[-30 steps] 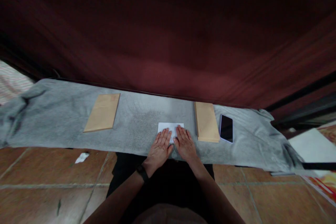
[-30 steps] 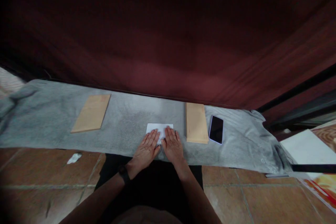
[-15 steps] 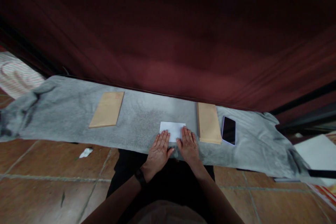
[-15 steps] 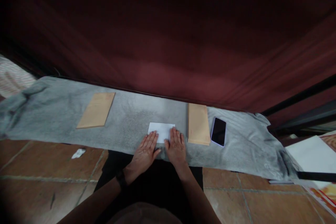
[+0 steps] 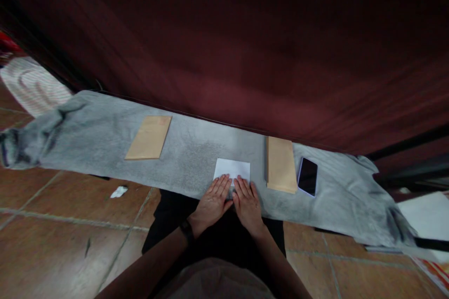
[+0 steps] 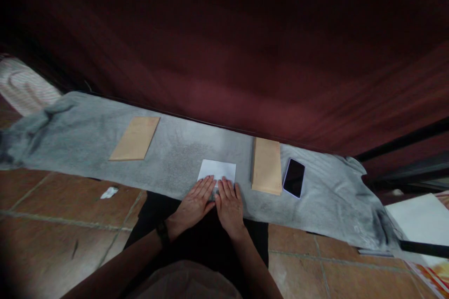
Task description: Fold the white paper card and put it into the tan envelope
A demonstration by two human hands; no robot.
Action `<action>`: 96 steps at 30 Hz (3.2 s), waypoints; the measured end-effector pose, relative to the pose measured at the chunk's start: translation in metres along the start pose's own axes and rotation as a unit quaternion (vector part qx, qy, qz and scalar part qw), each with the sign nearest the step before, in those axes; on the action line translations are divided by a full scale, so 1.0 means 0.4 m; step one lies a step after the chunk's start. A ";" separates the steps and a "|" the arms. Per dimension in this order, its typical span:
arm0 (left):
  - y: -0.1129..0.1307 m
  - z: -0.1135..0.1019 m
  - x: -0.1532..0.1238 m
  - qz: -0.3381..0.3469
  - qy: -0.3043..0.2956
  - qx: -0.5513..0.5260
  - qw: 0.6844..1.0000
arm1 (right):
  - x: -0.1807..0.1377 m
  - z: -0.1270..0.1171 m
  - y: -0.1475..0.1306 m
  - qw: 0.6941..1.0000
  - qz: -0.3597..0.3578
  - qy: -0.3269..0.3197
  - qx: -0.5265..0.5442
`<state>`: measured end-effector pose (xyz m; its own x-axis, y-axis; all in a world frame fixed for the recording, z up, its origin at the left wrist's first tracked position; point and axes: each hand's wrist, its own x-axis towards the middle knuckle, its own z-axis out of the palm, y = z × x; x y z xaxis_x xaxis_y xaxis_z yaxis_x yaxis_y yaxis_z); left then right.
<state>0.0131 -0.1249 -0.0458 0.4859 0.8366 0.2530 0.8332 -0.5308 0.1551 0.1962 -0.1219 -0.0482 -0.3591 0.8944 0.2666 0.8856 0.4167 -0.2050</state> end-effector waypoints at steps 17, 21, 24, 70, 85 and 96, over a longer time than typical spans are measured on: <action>-0.010 -0.003 -0.007 -0.086 0.039 0.026 0.995 | -0.049 0.003 0.017 0.998 0.045 0.030 -0.037; 0.028 0.025 0.072 -0.045 0.024 -0.005 0.999 | -0.045 0.004 0.019 0.998 0.051 0.022 -0.042; 0.039 0.043 0.128 -0.031 0.004 -0.009 0.999 | -0.045 0.005 0.020 0.998 0.048 0.010 -0.041; -0.039 0.015 0.143 -0.085 -0.055 0.014 0.995 | 0.107 0.033 0.060 0.995 0.093 0.003 -0.037; -0.056 0.010 0.134 -0.070 -0.028 -0.012 0.997 | 0.059 0.016 0.024 0.999 0.040 -0.022 -0.015; -0.089 0.014 0.114 -0.102 0.011 -0.004 0.995 | 0.033 0.006 0.054 0.995 0.086 0.016 -0.036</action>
<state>0.0070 -0.0670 -0.0451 0.3014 0.9238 0.2362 0.9114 -0.3519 0.2132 0.2100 -0.1009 -0.0512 -0.1913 0.9456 0.2631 0.9525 0.2435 -0.1829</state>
